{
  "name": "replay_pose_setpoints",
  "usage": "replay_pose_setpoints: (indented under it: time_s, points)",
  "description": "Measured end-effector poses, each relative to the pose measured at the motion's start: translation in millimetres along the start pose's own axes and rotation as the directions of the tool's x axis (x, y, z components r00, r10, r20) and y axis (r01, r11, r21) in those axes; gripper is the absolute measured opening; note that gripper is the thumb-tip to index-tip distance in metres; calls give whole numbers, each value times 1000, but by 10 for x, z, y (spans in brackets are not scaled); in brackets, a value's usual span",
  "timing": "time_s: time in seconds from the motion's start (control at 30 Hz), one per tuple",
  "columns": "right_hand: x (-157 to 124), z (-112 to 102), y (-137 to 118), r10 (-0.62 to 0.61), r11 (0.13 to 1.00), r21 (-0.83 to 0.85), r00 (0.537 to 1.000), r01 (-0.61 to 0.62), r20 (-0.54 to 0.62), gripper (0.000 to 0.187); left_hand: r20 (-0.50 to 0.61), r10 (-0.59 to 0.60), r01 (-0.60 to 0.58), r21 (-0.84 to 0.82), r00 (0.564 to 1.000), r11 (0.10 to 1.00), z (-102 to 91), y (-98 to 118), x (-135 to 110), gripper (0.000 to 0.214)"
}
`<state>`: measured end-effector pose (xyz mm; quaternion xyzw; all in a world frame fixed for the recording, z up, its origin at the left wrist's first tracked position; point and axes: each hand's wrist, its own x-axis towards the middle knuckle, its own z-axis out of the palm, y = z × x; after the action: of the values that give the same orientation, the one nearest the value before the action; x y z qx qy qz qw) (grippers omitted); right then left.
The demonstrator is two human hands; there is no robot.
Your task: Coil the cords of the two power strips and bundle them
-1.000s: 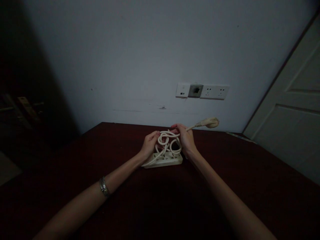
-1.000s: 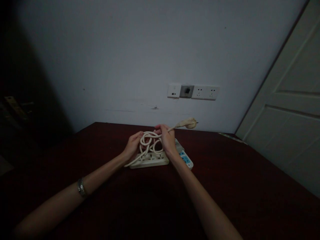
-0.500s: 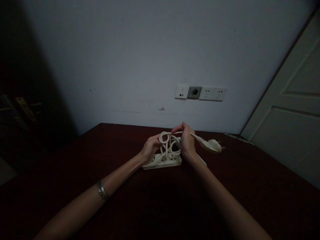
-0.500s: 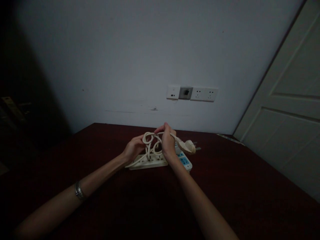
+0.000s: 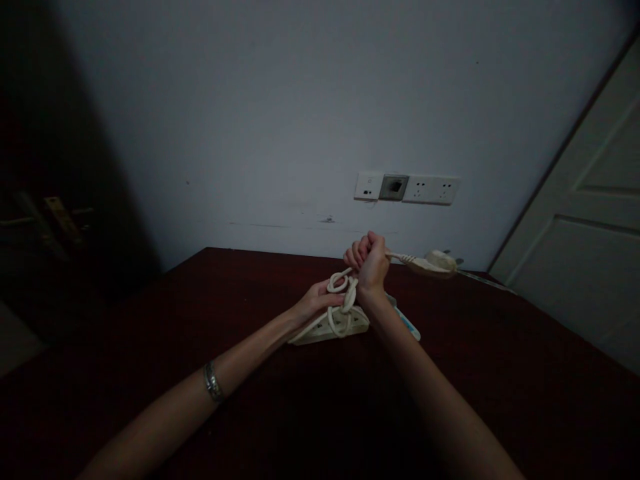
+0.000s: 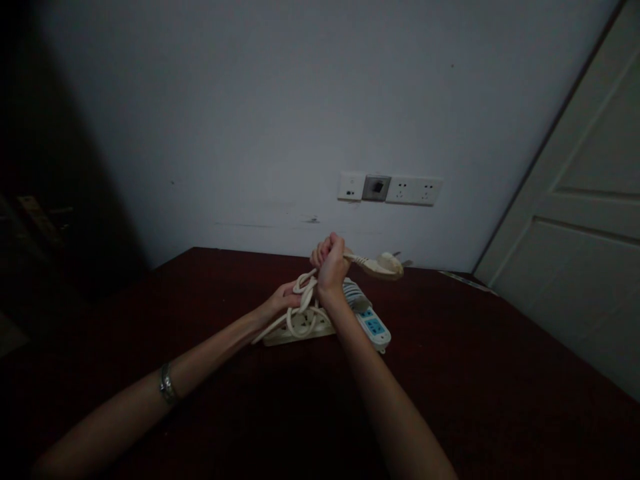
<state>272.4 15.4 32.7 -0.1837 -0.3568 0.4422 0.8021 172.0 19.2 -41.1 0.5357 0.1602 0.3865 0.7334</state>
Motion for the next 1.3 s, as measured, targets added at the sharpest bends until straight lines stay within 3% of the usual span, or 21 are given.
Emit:
replay_pose_setpoints:
  time_s: [0.23,0.4,0.7,0.9,1.0,1.3]
  points:
    - [191,-98,-152,10,997,75,1000,-9,-14,41,259,-109,77,128,960,989,14,31,-43,40]
    - [318,-286,-269,14,989,147,997,-3,-72,38,339,-179,131,160,924,978,-16,31,-43,47]
    - [533,-573,-328,33,956,292,986,16,-161,33,342,-344,281,221,874,934,12,71,-25,42]
    - [661,-865,-361,10,932,354,970,79,-242,28,377,-337,174,404,863,898,92,129,-98,31]
    - [713,-996,-362,1,928,358,960,103,-279,27,382,-360,190,416,851,889,128,107,-104,30]
    - [743,-1113,-395,-66,929,320,931,189,-358,26,279,-312,111,558,908,822,193,83,-140,18]
